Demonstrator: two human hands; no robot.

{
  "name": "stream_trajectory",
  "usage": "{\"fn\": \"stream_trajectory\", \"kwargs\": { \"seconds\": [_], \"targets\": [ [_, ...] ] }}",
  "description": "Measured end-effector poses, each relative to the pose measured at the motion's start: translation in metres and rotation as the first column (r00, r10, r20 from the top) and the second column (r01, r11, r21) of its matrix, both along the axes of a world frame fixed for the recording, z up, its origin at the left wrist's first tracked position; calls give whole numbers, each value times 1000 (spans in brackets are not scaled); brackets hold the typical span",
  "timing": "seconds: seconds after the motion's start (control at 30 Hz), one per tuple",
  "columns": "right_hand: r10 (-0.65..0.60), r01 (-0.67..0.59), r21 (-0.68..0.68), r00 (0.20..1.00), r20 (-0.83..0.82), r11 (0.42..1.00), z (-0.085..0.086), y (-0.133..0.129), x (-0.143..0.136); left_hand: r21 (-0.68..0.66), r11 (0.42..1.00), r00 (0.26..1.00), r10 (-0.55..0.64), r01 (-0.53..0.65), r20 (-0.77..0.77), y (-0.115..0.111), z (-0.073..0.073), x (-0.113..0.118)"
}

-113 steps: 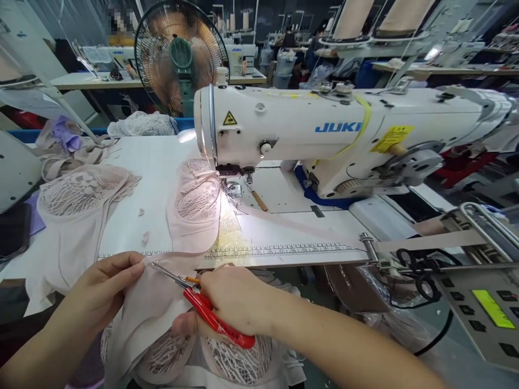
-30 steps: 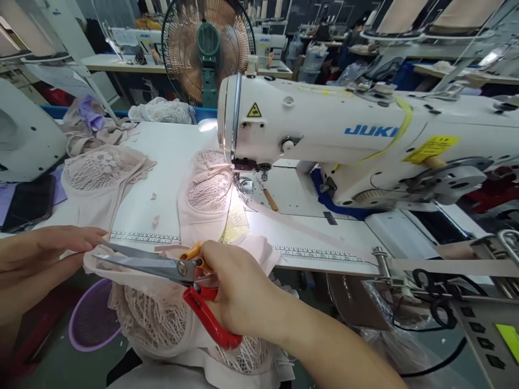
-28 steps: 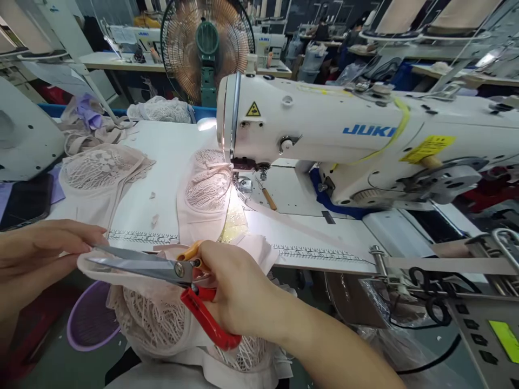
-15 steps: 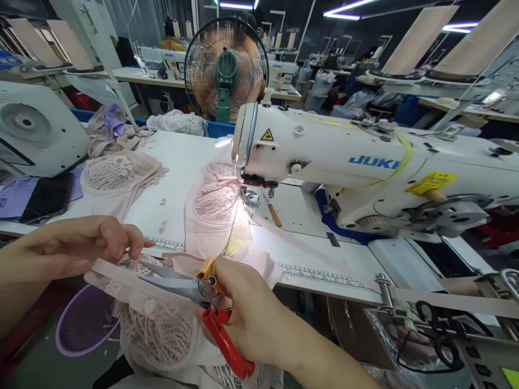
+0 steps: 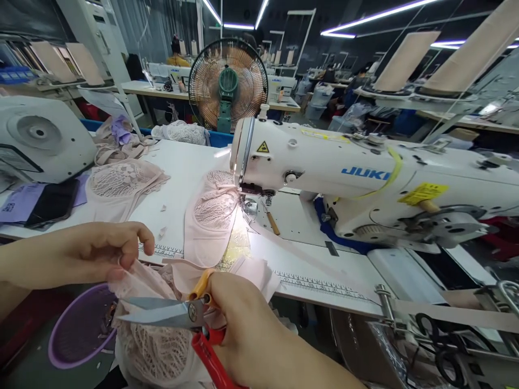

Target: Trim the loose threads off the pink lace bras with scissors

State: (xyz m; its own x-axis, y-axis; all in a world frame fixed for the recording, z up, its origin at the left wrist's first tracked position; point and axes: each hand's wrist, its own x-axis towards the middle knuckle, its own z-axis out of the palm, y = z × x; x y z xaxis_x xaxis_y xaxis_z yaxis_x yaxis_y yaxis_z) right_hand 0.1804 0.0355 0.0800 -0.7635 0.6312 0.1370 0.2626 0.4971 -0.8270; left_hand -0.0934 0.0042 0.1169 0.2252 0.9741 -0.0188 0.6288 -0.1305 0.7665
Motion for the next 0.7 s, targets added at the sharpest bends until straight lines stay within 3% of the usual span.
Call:
{"fn": "stream_trajectory", "kwargs": {
  "seconds": [0.1,0.17,0.3,0.4,0.53,0.7],
  "targets": [
    [-10,10,9,1000,11,1000,2,-1,0,-285,952,994,-97,108,51,5,7,-6],
    [-9,9,14,1000,-14,1000,2,-2,0,-308,949,997,-70,74,24,9,11,-8],
    [-1,1,-4,999,-49,1000,-4,-2,-1,-106,992,997,69,-66,33,6,6,-1],
    [-31,30,-22,998,-52,999,-10,-2,2,37,987,972,144,-154,183,-2,-6,12],
    [-89,88,-64,996,-14,994,-18,-4,7,82,973,891,161,-214,424,-9,-23,33],
    [-145,142,-137,989,-7,980,-32,-7,16,142,955,822,142,-260,552,-6,-38,54]
  ]
}}
